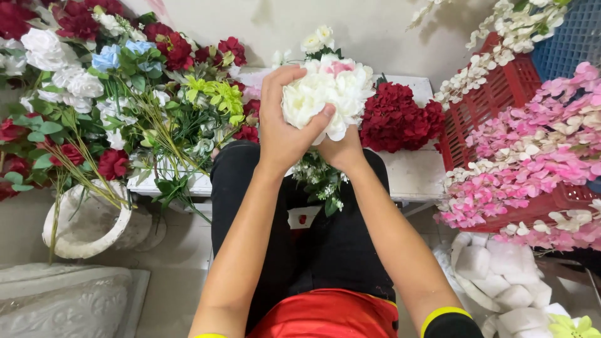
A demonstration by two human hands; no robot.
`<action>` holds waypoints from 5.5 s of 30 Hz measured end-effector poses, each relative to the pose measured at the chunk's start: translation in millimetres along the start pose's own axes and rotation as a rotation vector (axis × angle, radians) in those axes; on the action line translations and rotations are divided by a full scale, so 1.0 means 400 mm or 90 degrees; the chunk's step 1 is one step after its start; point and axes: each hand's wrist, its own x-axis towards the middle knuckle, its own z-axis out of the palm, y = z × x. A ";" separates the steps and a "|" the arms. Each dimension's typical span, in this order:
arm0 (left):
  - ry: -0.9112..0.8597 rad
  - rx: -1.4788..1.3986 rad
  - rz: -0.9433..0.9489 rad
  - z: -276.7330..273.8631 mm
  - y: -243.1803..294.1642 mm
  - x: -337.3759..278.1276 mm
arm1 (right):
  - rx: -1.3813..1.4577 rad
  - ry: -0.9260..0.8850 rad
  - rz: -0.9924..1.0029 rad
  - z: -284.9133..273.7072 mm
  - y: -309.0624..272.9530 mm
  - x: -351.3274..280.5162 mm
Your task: Selecting white artificial flower stems from a pile and arranging them into a bouquet by hand.
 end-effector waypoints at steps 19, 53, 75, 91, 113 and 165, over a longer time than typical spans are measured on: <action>-0.304 0.272 -0.105 0.027 0.048 -0.058 | 0.144 0.014 0.046 -0.139 0.096 -0.027; -0.140 0.390 0.259 0.075 -0.040 -0.109 | 0.387 0.157 0.255 -0.182 -0.075 -0.003; -0.043 0.483 0.554 0.229 -0.241 0.268 | -0.163 0.179 -0.193 -0.188 -0.102 0.315; -0.067 0.435 0.438 0.313 -0.599 0.407 | -0.170 0.151 -0.084 -0.250 0.134 0.616; -0.269 0.423 -0.286 0.212 -0.794 0.251 | -0.547 0.270 0.026 -0.204 0.494 0.499; -0.131 0.392 -0.425 0.153 -0.908 0.321 | -0.606 0.282 0.110 -0.291 0.520 0.492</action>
